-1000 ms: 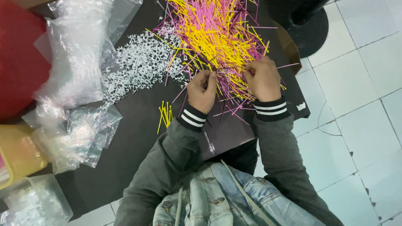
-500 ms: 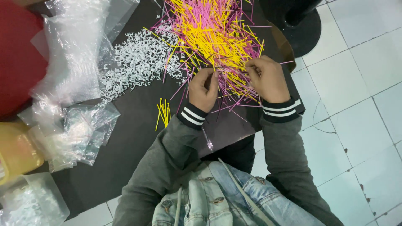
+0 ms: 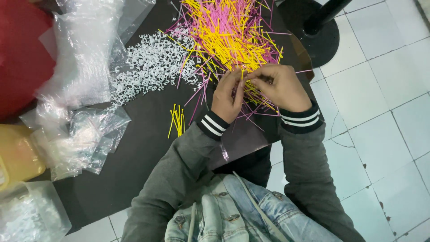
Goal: The person sorts pink and yellow cable ties from a mixed pile on a table, separating them by color. They then place the sorted pink ties into a clear plastic bag and set it aside before continuing to sort the remaining ties.
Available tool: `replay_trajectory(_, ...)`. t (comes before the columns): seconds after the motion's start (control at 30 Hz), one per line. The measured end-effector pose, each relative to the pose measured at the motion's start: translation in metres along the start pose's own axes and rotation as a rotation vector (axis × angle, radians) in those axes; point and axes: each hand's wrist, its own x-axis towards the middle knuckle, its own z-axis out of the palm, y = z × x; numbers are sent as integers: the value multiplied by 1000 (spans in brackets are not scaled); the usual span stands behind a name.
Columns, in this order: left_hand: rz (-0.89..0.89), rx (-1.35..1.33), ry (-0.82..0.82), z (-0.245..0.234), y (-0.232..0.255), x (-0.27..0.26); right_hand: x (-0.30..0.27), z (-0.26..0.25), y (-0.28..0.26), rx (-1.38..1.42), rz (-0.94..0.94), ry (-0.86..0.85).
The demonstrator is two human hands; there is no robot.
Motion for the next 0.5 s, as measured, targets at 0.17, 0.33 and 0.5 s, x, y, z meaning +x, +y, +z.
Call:
replay_trajectory(0.17,-159,-87,-16,2,5,-1,7,8,-1,65,-59,-8)
replay_trajectory(0.33,-169,-65,-99,1,-14,-6,-13,6,45,59,14,60)
replay_trajectory(0.5,-174,-65,-81,-2,-17,-5,-44,8,116,-293,62,63)
